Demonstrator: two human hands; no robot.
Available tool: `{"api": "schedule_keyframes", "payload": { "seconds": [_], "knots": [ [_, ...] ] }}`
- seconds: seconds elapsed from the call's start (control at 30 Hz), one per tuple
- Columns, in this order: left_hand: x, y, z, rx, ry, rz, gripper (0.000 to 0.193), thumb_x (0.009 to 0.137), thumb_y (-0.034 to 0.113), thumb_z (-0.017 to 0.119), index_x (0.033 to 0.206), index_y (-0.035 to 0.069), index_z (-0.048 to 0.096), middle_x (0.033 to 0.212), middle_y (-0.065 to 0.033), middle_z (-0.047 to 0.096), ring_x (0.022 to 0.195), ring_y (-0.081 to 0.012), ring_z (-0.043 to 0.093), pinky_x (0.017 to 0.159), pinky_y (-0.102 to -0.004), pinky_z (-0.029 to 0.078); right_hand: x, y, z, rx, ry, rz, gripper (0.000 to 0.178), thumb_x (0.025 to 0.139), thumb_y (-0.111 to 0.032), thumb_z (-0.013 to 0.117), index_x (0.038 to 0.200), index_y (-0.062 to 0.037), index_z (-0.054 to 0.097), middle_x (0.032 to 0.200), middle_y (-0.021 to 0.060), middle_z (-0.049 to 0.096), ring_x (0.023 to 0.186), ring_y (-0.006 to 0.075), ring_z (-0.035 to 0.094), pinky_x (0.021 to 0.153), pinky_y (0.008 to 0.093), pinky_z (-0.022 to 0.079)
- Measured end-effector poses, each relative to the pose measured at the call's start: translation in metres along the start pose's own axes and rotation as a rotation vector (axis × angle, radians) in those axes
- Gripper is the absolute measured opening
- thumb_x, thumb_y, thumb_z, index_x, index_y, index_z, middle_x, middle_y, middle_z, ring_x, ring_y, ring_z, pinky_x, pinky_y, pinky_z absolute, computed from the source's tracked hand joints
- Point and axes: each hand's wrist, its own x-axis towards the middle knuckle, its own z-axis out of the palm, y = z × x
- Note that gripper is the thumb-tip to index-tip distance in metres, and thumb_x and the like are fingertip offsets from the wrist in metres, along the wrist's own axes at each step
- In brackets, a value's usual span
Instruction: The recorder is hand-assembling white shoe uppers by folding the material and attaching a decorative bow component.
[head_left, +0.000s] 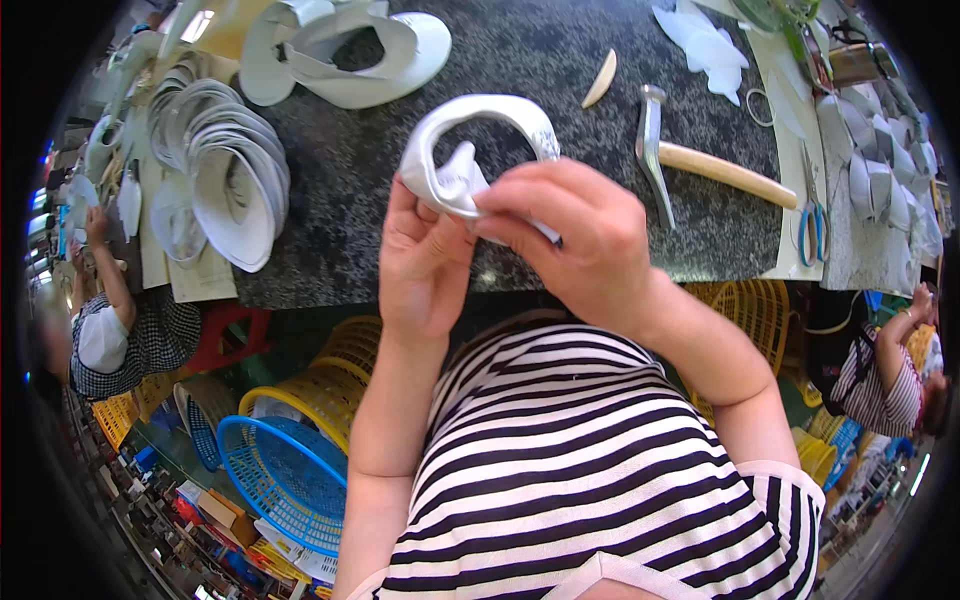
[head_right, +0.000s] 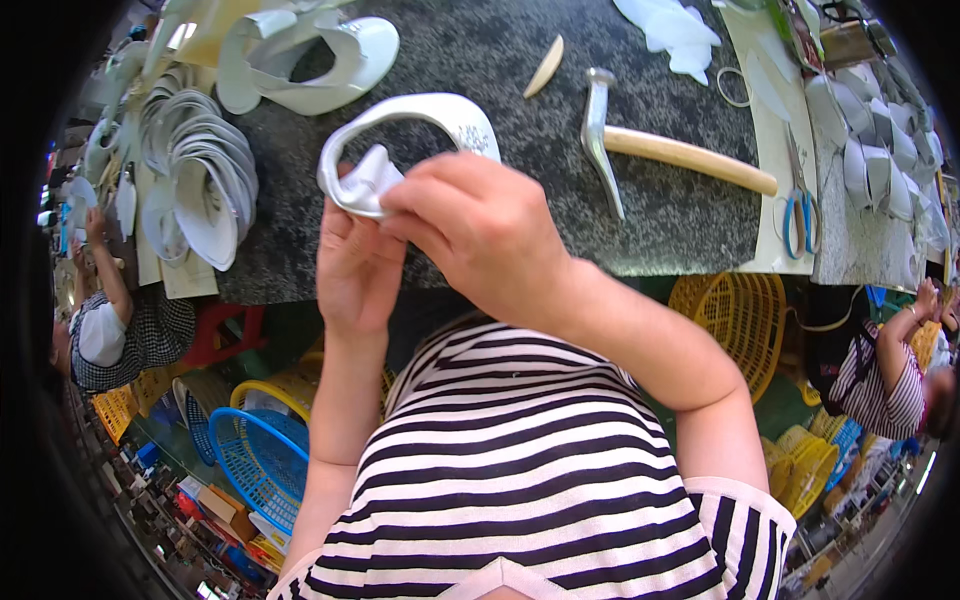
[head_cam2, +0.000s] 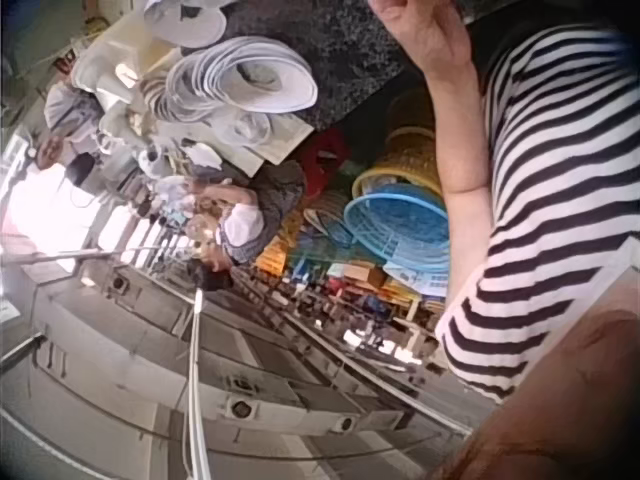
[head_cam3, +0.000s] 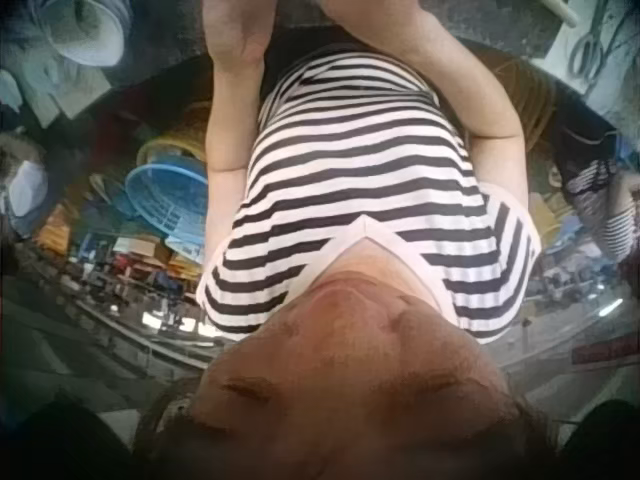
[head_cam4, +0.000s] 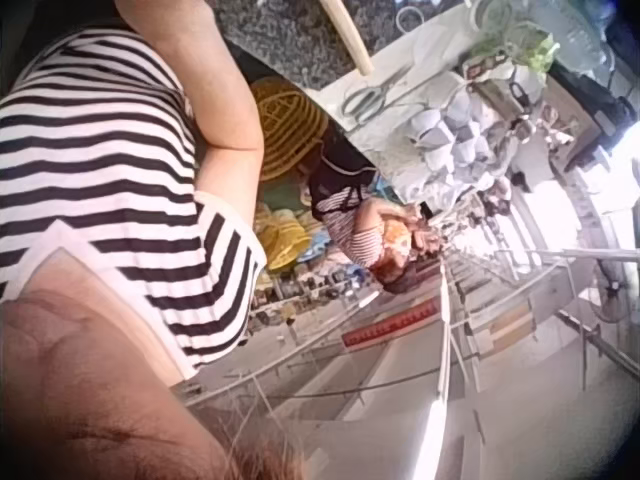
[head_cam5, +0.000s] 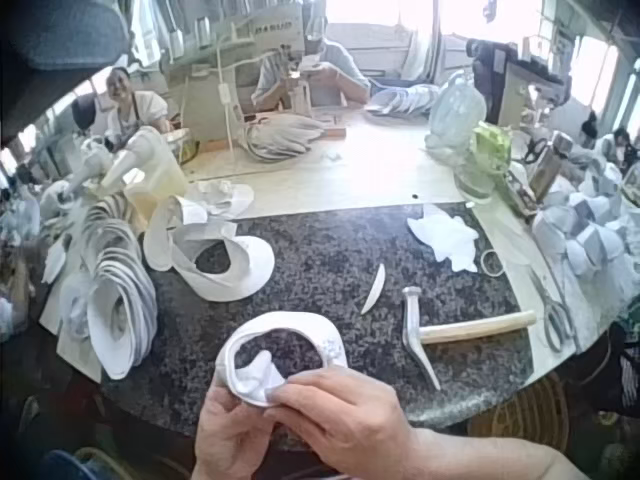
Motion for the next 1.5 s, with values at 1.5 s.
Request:
{"api": "schedule_keyframes", "payload": {
  "seconds": [1.5],
  "knots": [
    [-0.009,0.004,-0.018,-0.044,0.004,-0.209,0.066,0.084,0.002,0.081,0.141,0.009,0.049,0.135,-0.0089,0.061,0.126,-0.0219,0.058,0.111,-0.0415,0.045,0.039,0.009,-0.023,0.210,-0.634,0.647,0.028,0.094,-0.024,0.072,0.098,0.0030,0.068,0.085,0.0133,0.070,0.076,0.0212,0.066,0.069,0.0362,0.052]
  ]
}}
